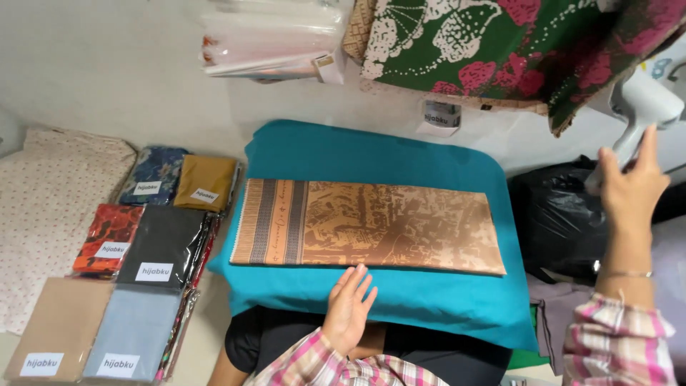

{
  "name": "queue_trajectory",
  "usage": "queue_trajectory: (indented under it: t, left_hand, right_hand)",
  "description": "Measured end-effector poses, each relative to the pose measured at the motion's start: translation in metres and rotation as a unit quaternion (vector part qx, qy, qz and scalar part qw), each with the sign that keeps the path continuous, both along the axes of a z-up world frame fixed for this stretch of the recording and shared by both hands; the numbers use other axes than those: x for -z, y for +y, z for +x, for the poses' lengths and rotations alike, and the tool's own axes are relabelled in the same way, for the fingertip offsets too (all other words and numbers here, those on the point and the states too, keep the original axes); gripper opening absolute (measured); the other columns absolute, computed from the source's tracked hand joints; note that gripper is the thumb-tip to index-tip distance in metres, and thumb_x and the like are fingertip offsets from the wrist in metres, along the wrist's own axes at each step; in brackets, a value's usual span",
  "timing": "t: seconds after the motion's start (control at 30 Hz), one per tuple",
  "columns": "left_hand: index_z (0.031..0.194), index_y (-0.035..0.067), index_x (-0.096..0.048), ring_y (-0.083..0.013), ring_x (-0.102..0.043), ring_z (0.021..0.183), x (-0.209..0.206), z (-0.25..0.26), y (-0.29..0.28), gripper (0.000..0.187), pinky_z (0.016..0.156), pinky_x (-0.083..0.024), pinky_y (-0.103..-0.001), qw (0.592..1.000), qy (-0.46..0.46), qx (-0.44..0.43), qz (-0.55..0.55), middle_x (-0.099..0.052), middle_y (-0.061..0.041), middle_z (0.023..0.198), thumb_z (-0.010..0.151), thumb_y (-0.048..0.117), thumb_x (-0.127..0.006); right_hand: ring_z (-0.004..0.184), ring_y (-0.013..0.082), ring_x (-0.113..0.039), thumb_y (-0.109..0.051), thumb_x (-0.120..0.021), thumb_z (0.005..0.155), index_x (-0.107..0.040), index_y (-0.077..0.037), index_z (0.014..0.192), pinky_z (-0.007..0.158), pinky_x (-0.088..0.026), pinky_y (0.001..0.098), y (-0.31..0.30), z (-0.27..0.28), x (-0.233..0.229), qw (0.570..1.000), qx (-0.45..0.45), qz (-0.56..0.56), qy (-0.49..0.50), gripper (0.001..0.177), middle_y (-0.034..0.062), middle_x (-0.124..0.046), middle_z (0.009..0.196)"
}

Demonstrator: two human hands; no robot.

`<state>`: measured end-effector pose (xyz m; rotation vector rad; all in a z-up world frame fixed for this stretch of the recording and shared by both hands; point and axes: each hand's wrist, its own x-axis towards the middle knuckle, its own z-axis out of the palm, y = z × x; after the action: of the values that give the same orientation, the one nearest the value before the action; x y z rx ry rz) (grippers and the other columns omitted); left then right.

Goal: The person uses a lint roller to clean a fabric hijab on a table, folds it, and places it into a plastic sleeve.

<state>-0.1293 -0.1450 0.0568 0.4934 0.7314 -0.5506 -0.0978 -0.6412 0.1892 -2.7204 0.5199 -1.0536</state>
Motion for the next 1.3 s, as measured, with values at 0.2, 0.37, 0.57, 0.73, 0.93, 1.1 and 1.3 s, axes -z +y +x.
queue_trajectory:
  t: [0.2,0.37,0.57,0.73,0.93,1.1,1.3]
  left_hand:
    - [0.084,0.011,-0.04,-0.0354,-0.045,0.149,0.011,0.02,-0.029,0.041,0.12,-0.044,-0.046,0.998,-0.041,0.016,0.044,-0.046,-0.015,0.162,0.087,0.03,-0.076]
    - [0.133,0.01,-0.044,-0.0299,-0.051,0.144,0.008,0.023,-0.04,0.06,0.115,-0.045,-0.041,0.997,-0.013,0.034,0.072,-0.055,-0.01,0.152,0.085,0.031,-0.075]
    - [0.139,0.007,-0.047,-0.0323,-0.041,0.151,-0.006,0.034,-0.041,0.068,0.124,-0.036,-0.039,0.997,0.016,0.069,0.026,-0.04,-0.01,0.164,0.083,0.03,-0.078]
    - [0.145,0.007,-0.046,-0.0312,-0.04,0.151,0.031,0.041,-0.058,0.073,0.124,-0.036,-0.038,0.998,0.018,0.061,0.027,-0.042,-0.014,0.163,0.083,0.031,-0.078]
    - [0.152,0.002,-0.028,-0.0446,-0.033,0.149,0.129,0.061,-0.1,0.088,0.126,-0.013,-0.058,1.0,-0.014,-0.023,0.013,-0.032,-0.023,0.163,0.092,0.026,-0.088]
    - [0.14,-0.007,-0.056,-0.0314,-0.05,0.139,0.122,0.044,-0.095,0.059,0.117,-0.041,-0.047,0.951,-0.177,-0.01,0.254,-0.056,-0.022,0.148,0.1,0.034,-0.07]
    - [0.135,-0.001,-0.062,-0.0202,-0.056,0.128,0.078,0.09,-0.067,0.043,0.115,-0.043,-0.042,0.87,-0.422,-0.037,0.252,-0.064,-0.013,0.134,0.101,0.025,-0.069]
  right_hand:
    - [0.085,0.0105,-0.05,0.0,-0.062,0.109,-0.048,-0.012,0.151,0.069,-0.062,0.0347,0.039,-0.019,0.03,0.93,-0.104,0.344,-0.072,0.046,0.0031,-0.044,0.096]
    - [0.088,0.0098,-0.067,-0.013,-0.065,0.11,-0.058,-0.013,0.137,0.075,-0.063,0.0255,0.014,-0.028,0.055,0.904,-0.064,0.405,-0.119,0.028,-0.0022,-0.055,0.097]
    - [0.084,0.0163,-0.075,-0.016,-0.058,0.083,-0.058,-0.019,0.13,0.07,-0.066,0.0349,0.013,-0.019,0.128,0.749,0.02,0.636,-0.186,0.047,0.0013,-0.068,0.101]
    - [0.075,0.0121,-0.067,-0.007,-0.065,0.094,-0.064,-0.006,0.131,0.052,-0.05,0.0202,0.126,0.03,0.168,0.791,-0.018,0.611,-0.028,0.037,0.0091,-0.072,0.103]
    - [0.124,0.0347,-0.063,-0.014,-0.065,0.093,-0.071,-0.032,0.133,0.1,-0.055,0.0503,0.217,0.124,0.177,0.923,-0.254,0.207,0.204,0.044,0.0044,-0.07,0.127]
    - [0.127,0.0352,-0.061,-0.042,-0.062,0.093,-0.067,-0.024,0.138,0.108,-0.047,0.0582,0.255,0.18,0.191,0.894,-0.259,0.009,0.364,0.049,0.0071,-0.069,0.117]
    - [0.099,0.0256,-0.067,-0.021,-0.059,0.09,-0.079,-0.01,0.098,0.096,-0.052,0.0387,0.273,0.154,0.115,0.752,-0.349,0.45,0.332,0.024,0.0109,-0.075,0.097]
